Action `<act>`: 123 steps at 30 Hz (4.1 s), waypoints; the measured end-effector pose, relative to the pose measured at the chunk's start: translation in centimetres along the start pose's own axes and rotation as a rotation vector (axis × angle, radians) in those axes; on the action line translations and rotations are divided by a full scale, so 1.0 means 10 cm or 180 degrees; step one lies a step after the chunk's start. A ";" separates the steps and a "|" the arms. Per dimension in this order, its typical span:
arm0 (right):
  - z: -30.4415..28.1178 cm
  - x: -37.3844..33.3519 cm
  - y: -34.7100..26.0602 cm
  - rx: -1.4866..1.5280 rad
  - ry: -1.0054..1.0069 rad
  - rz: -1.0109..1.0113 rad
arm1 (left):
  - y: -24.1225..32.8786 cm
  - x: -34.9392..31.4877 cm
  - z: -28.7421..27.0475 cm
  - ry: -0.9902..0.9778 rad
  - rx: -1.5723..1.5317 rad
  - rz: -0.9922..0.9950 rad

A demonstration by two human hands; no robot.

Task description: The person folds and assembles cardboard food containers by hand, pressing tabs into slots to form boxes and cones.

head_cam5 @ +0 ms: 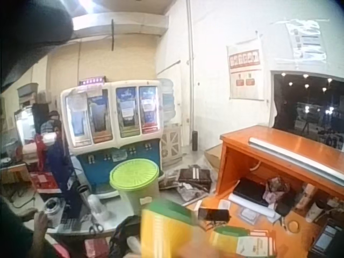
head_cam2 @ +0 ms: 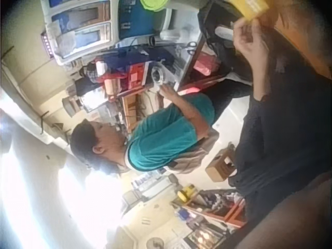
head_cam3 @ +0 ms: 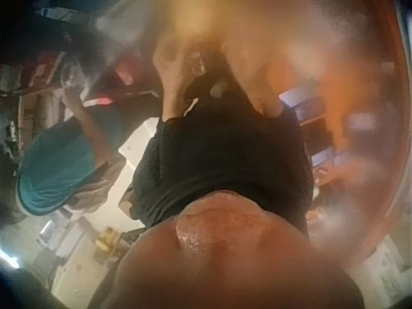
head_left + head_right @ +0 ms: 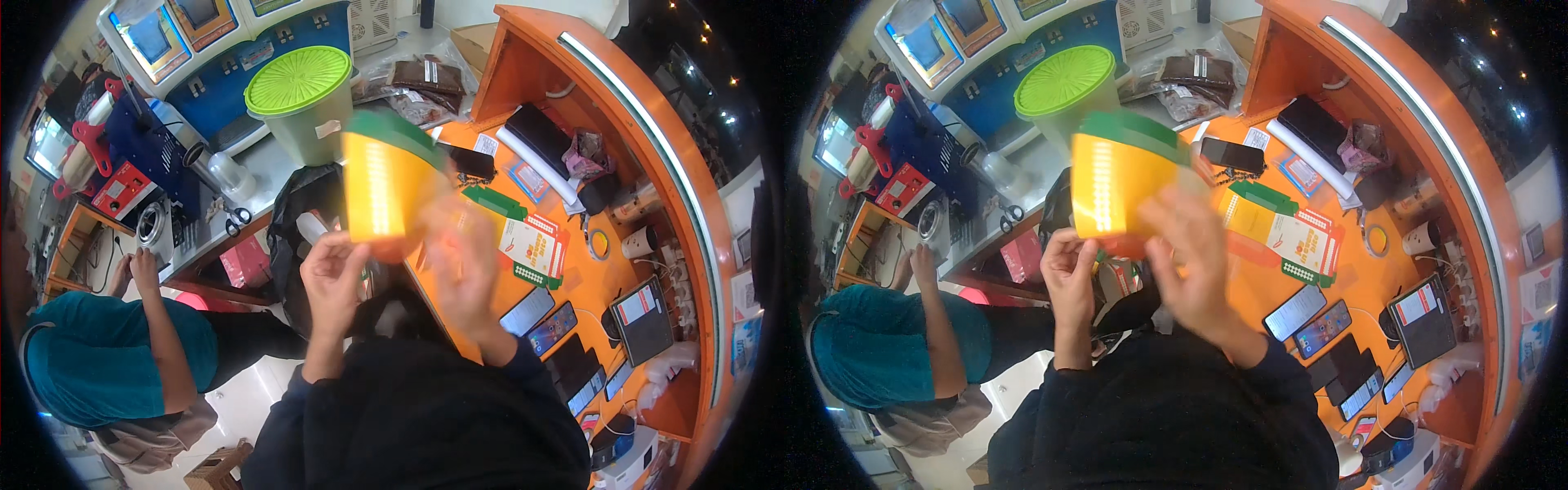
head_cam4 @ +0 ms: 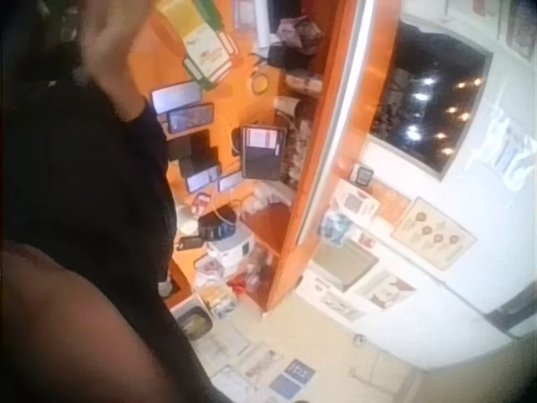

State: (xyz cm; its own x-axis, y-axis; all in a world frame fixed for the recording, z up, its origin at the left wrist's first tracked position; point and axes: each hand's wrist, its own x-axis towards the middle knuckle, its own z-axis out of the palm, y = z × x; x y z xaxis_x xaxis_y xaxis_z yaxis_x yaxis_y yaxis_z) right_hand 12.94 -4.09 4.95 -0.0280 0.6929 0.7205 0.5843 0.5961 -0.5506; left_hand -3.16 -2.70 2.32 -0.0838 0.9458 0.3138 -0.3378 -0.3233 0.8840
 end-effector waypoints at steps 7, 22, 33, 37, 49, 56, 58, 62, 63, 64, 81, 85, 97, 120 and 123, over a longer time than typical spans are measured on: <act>-0.21 0.25 0.34 0.1981 -0.0030 0.1547 | 0.05 -0.01 -0.51 -0.0891 -0.0153 -0.0474; -0.02 0.09 -0.09 0.0104 0.0276 -0.0670 | 0.16 0.21 0.33 0.0194 0.0879 0.0497; -0.18 0.07 -0.05 -0.0310 -0.0024 -0.1309 | 0.38 0.16 0.24 -0.1075 0.1772 0.0494; -0.23 0.07 -0.07 -0.0317 -0.0066 -0.1356 | 0.44 0.16 0.24 -0.1103 0.1812 0.0542; -0.39 0.24 -0.06 0.1580 -0.1131 0.0892 | 0.49 0.11 0.27 -0.1598 0.1843 0.1108; -0.38 0.14 0.11 0.0440 0.0158 -0.0015 | 0.28 0.03 0.14 -0.0481 0.2801 0.2682; -0.21 -0.07 0.08 0.1251 0.0712 0.0457 | 0.08 -0.06 0.10 -0.0347 0.3116 0.3016; 0.12 0.02 0.01 0.2619 0.1025 0.1696 | -0.38 -0.24 0.15 -0.0710 0.3091 0.3243; 0.11 -0.01 0.14 0.2554 0.1087 0.1749 | -0.43 -0.24 0.21 -0.0840 0.3024 0.2842; 0.11 -0.05 0.20 0.2127 0.1143 0.1507 | -0.40 -0.22 0.26 -0.1209 0.2892 0.2253; 0.05 -0.07 0.25 0.1571 0.0435 0.0722 | -0.11 -0.12 -0.02 -0.0264 0.1964 0.0879; 0.21 -0.05 0.24 0.1339 0.0933 0.0647 | -0.15 -0.29 -0.04 -0.0277 0.2096 0.1320; 0.13 -0.04 0.18 0.0931 0.0646 0.0698 | 0.00 0.00 0.09 -0.0424 0.1352 0.0346; -0.34 0.12 0.67 0.1830 -0.0188 0.2014 | -0.42 0.11 -0.15 -0.0357 -0.1098 -0.0809; -0.34 0.07 0.58 0.2657 -0.0038 0.2172 | -0.39 0.13 -0.23 -0.0469 -0.1117 -0.0852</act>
State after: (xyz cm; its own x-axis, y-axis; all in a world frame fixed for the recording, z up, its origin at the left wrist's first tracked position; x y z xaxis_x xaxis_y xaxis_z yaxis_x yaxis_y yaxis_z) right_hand 19.09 -1.54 3.69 0.0837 0.9850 0.1509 -0.2580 0.1677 -0.9515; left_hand -4.16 -0.09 -1.53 0.1751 0.9716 0.1591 -0.6284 -0.0142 0.7778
